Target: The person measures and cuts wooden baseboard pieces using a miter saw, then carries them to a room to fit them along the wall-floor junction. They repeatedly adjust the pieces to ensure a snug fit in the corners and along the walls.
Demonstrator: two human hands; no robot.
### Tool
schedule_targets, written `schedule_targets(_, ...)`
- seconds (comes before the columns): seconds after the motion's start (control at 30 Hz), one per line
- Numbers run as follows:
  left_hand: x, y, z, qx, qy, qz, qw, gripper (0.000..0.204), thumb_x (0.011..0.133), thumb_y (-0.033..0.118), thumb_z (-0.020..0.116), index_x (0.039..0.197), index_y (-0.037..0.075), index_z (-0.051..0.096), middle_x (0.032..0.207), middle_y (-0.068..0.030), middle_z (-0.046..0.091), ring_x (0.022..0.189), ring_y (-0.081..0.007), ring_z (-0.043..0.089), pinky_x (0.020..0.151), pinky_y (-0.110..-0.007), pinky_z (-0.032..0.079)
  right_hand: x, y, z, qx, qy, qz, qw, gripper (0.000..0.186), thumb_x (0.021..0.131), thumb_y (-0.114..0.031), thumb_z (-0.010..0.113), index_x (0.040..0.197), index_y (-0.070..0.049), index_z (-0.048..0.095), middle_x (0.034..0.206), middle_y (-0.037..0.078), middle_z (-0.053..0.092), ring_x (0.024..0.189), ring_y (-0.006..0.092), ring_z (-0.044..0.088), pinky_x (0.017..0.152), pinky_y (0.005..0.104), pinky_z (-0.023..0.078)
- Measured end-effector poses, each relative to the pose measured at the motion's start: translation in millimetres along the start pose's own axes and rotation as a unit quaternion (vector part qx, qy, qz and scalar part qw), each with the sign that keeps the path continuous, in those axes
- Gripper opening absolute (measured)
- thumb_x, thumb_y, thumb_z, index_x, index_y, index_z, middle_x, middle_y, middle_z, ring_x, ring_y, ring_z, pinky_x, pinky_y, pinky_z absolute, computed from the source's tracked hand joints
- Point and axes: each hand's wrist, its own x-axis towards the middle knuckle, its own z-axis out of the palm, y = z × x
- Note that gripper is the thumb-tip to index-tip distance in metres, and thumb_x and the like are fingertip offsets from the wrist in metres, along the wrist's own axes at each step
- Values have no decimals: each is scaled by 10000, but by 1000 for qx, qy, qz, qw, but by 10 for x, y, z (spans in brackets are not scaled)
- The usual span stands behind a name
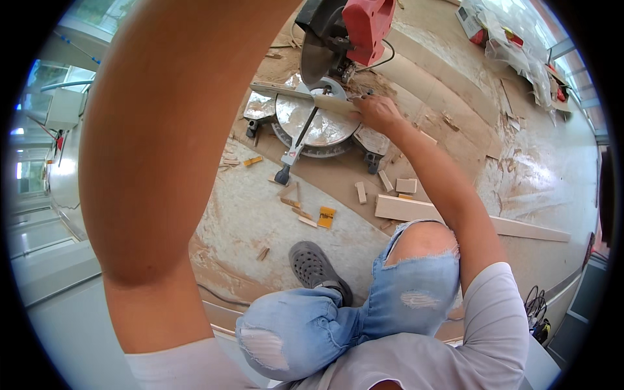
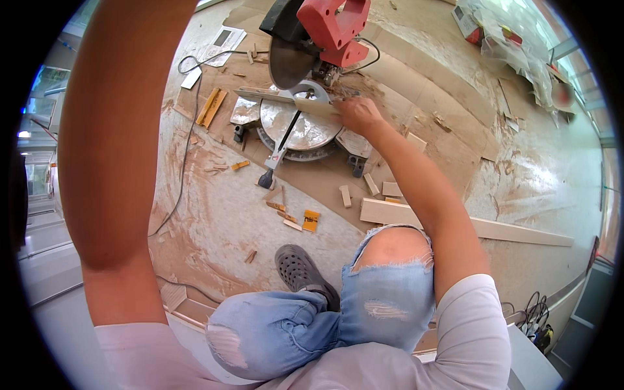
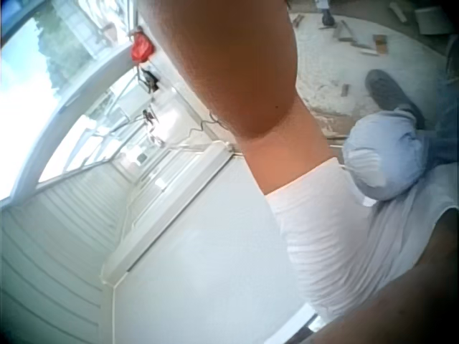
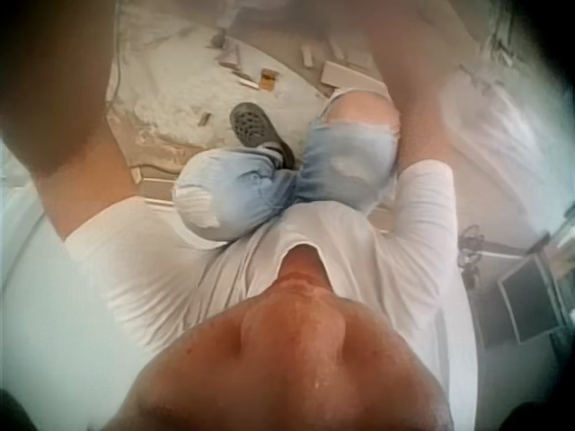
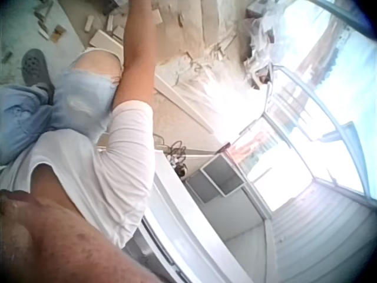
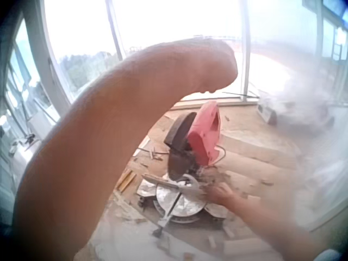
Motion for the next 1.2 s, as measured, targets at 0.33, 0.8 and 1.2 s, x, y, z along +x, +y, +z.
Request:
schedule_targets(0.33,991,-583,676,0,-159,-168,973,303,914,187,642,1145,-6,676,901,-103,668,751,-200,606,699,-361,492,-77,26,32,15,18,18,1000,343,926,-401,648,1074,-93,672,938,153,737,951,358,705,829,474,552)
schedule_targets(0.8,539,-611,636,-284,-84,-388,873,226,830,184,722,963,1,717,959,-172,722,865,-289,693,785,-467,560,-58,47,-35,-27,1,21,999,404,952,-474,605,1056,-92,688,929,171,731,919,366,705,781,486,554)
schedule_targets(1.2,365,-922,931,-348,-17,-232,908,131,775,85,771,847,-15,725,861,-208,721,734,-343,700,692,-518,580,50,-69,-15,-88,-37,21,995,494,1006,-534,494,1075,-86,690,985,162,740,956,342,708,807,463,551)
